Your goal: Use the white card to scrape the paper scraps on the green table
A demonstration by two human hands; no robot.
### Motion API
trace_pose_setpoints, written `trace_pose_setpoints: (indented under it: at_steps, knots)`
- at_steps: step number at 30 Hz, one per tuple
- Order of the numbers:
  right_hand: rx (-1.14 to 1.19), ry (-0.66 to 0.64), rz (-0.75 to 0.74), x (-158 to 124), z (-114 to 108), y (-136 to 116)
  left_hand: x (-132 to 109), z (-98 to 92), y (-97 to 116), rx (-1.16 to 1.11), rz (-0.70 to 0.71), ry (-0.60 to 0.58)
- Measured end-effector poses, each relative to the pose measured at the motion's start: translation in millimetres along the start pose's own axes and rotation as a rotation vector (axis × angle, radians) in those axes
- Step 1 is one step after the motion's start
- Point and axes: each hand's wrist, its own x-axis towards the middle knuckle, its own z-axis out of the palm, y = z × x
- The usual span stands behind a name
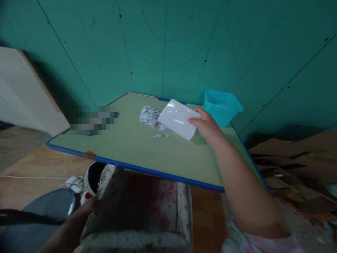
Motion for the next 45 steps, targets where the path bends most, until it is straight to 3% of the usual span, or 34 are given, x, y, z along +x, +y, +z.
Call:
trace_pose_setpoints:
  at_steps: [5,9,20,26,31,38,45]
  knots:
    - [-0.162,0.077,-0.001,7.1,-6.6,12.1,-14.4,47.4,-1.9,-0.078,-0.040,-0.163]
    - [-0.245,0.087,0.021,7.8,-8.3,15.5,-13.9,63.7,-6.4,-0.043,-0.055,-0.218]
    - [-0.327,0.143,0.092,12.1,-17.0,20.9,-4.3,57.4,-14.0,0.050,-0.041,-0.088]
    - [-0.344,0.212,0.061,14.1,-21.8,23.8,-9.2,60.4,-11.9,-0.032,-0.057,-0.137]
    - [-0.305,0.104,0.013,9.9,-15.0,18.0,-14.8,62.1,-10.3,-0.024,-0.034,-0.204]
    - [-0.281,0.027,0.040,3.3,-7.8,6.1,-12.1,59.6,-7.8,-0.017,-0.061,-0.197]
    - [-0.296,0.092,0.014,5.4,-8.2,9.3,-9.5,56.8,-5.8,-0.021,-0.007,-0.211]
